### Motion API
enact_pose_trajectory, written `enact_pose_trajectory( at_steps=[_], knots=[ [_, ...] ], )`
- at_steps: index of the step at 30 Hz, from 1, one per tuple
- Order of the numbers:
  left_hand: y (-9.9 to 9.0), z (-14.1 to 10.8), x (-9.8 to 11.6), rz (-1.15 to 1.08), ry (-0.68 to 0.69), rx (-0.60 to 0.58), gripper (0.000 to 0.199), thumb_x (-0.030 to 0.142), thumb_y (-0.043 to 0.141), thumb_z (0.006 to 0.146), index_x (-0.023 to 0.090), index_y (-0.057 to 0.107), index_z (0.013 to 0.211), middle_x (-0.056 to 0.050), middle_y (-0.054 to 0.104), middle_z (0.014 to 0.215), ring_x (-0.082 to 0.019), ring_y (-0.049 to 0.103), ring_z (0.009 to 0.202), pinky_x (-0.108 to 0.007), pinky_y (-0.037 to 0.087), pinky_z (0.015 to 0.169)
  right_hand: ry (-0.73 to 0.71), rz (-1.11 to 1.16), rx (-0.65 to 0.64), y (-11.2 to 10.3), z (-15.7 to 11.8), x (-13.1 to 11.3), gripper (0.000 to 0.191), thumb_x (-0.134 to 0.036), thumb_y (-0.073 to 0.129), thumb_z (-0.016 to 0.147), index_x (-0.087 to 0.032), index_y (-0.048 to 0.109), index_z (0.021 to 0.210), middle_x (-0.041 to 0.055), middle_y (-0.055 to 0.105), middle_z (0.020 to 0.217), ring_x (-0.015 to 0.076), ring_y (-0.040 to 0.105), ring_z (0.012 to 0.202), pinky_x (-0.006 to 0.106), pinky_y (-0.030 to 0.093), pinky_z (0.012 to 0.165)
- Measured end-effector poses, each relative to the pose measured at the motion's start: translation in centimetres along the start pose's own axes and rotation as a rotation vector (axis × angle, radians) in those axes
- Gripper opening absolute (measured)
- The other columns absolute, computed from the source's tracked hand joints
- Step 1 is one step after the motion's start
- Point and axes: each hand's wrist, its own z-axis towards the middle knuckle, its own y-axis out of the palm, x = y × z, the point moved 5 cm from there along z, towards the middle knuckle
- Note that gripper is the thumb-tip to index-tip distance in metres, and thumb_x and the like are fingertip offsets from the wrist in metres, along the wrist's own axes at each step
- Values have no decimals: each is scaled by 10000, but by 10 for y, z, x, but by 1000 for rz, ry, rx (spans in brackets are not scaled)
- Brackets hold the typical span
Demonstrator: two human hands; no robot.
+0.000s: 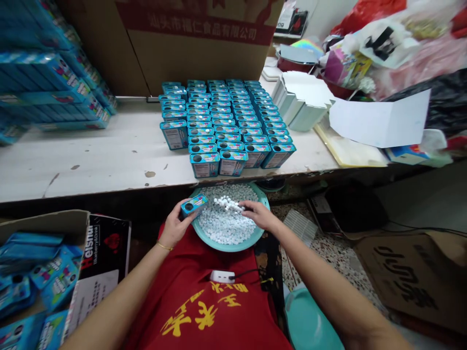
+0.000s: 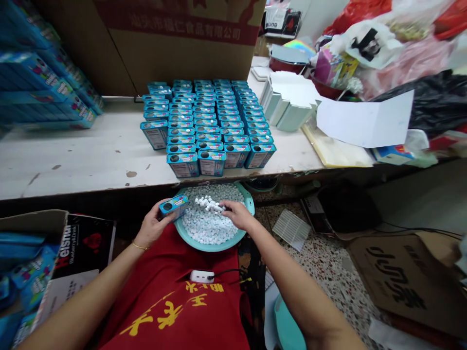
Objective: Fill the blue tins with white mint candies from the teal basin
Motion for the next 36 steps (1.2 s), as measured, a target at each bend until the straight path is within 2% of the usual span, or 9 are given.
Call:
enact_pose_trajectory(
  at_steps=[6,12,17,20,23,25,28,32,36],
  knots=[
    [35,8,9,87,113,-98,417,266,524,744,166,477,1146,-77,543,1149,-201,501,1071,-348,358,965,-103,-263,-106,-36,-7,-71,321,-243,517,759,-211,595,1069,27,640,1030,183,556,956,280,397,830],
    [48,5,14,175,182,-140,420,182,495,727,181,482,1147,-76,538,1142,-208,489,1074,-363,361,956,-24,-732,-173,-26,-6,-114,263,-258,465,780,-214,626,983,83,658,916,241,594,887,356,416,777],
    [50,3,11,176,184,-142,413,178,497,722,185,490,1135,-74,542,1133,-203,490,1069,-359,364,951,-38,-827,-185,-24,-9,-140,234,-191,443,775,-158,625,918,121,647,880,230,597,866,340,413,763],
    [42,2,5,124,151,-119,403,228,526,730,180,494,1129,-78,543,1143,-203,497,1072,-354,359,958,-37,-803,-163,-37,-15,-122,248,-218,439,787,-191,603,971,89,636,938,213,579,909,315,401,784],
    [28,-1,0,50,101,-87,420,290,542,741,174,480,1140,-81,544,1154,-201,508,1069,-352,362,961,69,-748,-138,-41,-18,-65,279,-250,435,805,-246,556,1056,56,617,1030,198,561,950,291,396,789],
    [17,-2,-1,12,63,-56,435,327,552,741,170,478,1140,-80,553,1144,-198,525,1046,-348,379,946,195,-688,-153,-24,-15,-17,284,-221,448,793,-232,561,1053,77,617,1041,219,565,947,310,406,776],
    [3,-4,-2,0,31,6,448,367,565,733,166,488,1126,-71,571,1110,-191,545,1007,-339,396,932,270,-577,-156,25,0,31,325,-161,442,779,-202,564,1077,108,615,1053,237,570,948,335,411,782],
    [-5,-5,-1,18,22,54,457,382,584,719,171,493,1114,-62,579,1089,-189,551,989,-330,407,922,222,-435,-112,78,24,46,358,-211,439,803,-231,527,1149,76,592,1123,216,530,1034,323,386,856],
    [-7,-5,-4,8,-9,59,471,385,592,713,171,490,1119,-68,578,1095,-197,550,994,-343,411,918,169,-286,-98,75,25,46,362,-211,476,782,-210,536,1139,35,618,1056,164,555,967,268,407,830]
  ],
)
